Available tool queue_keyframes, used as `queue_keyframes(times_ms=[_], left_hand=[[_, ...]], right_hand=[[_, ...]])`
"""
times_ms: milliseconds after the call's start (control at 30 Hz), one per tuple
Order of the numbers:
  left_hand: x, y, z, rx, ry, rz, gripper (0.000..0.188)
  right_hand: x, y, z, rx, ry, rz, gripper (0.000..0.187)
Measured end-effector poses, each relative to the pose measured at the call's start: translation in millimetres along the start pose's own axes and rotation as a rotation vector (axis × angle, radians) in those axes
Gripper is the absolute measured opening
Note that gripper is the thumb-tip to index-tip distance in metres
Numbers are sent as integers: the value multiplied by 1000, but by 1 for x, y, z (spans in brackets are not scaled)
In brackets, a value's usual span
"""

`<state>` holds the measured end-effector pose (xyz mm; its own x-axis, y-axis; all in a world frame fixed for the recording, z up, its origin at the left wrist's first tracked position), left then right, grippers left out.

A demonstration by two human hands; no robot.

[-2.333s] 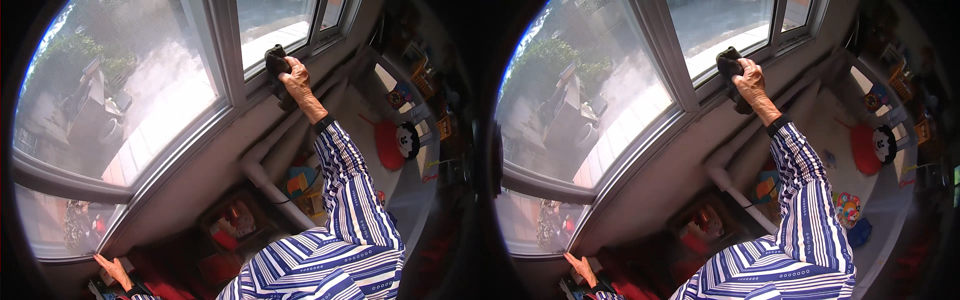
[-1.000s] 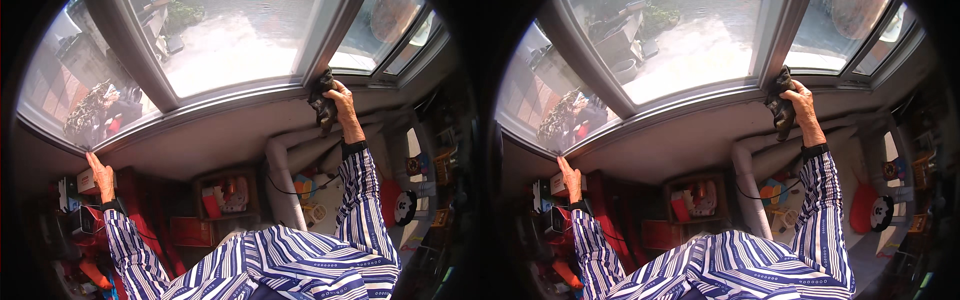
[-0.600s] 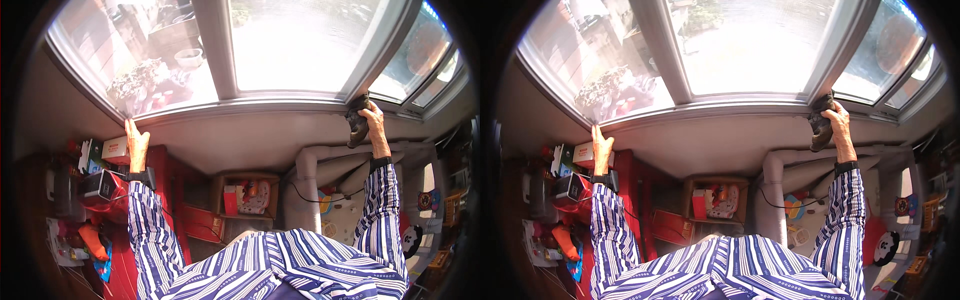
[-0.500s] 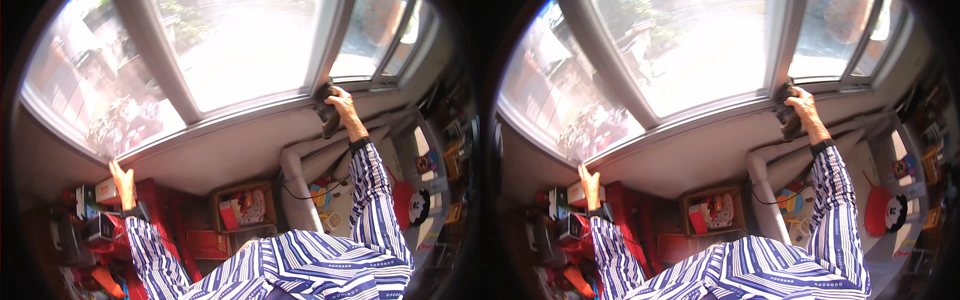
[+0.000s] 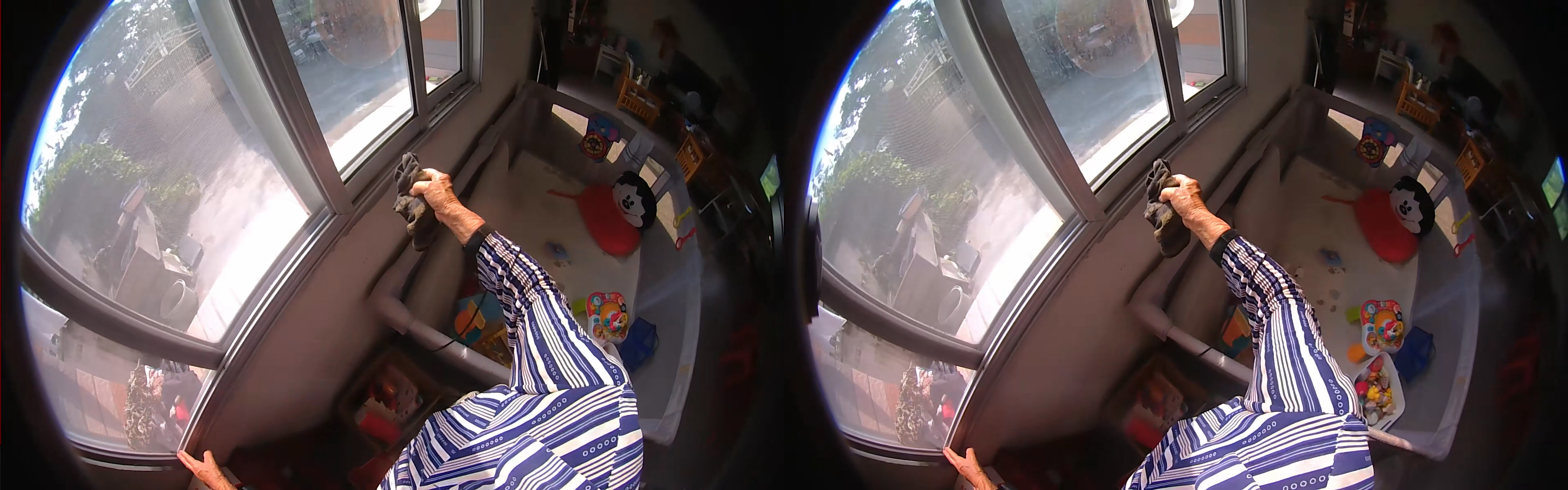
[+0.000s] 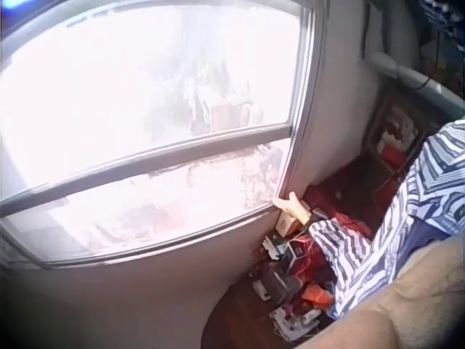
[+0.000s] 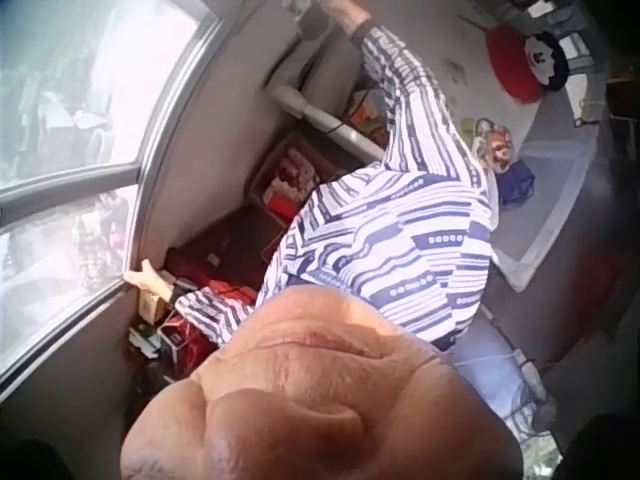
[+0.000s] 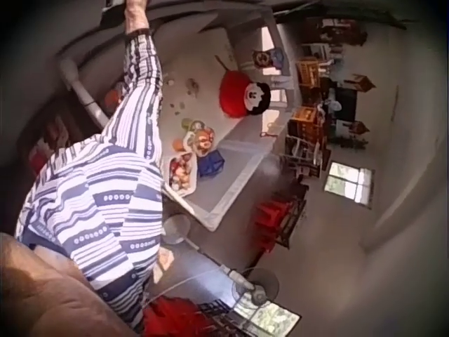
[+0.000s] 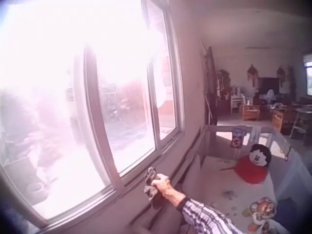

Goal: Cleaning a glass window with a cloth and organizing items in a cardboard box.

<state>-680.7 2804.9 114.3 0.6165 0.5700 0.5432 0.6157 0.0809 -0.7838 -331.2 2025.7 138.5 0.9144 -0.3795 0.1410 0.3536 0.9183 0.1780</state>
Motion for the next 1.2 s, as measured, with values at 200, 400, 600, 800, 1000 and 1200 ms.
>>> queue_keyframes(times_ms=[200, 400, 600, 800, 1000, 1200], left_hand=[[-10, -14, -104, -197, 240, 40, 71], [12, -13, -164, 78, 399, -111, 63], [38, 44, -189, -116, 204, -15, 72], [24, 42, -286, -118, 336, 87, 76], [32, 56, -331, -195, 315, 113, 74], [43, 37, -392, -405, 411, 230, 65]], right_hand=[[-9, -5, -5, 6, 74, 29, 30], [-17, -10, 1, -141, 120, 38, 33], [-28, -5, 3, -198, 161, 74, 35], [-41, 7, -6, -257, 174, 178, 37], [-47, 18, 7, -289, 209, 224, 35], [-49, 39, 28, -250, 213, 339, 27]])
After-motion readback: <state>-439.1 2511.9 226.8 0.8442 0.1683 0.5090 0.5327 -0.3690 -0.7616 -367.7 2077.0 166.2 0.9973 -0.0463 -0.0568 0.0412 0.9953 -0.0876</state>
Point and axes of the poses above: each hand's wrist, its own x-axis towards the middle knuckle, its own y-axis out of the palm, z = x × y, the point moved 7 cm from there along x, towards the middle knuckle, and after that the axes turned 2 degrees about -z, right-handed, at the moved point
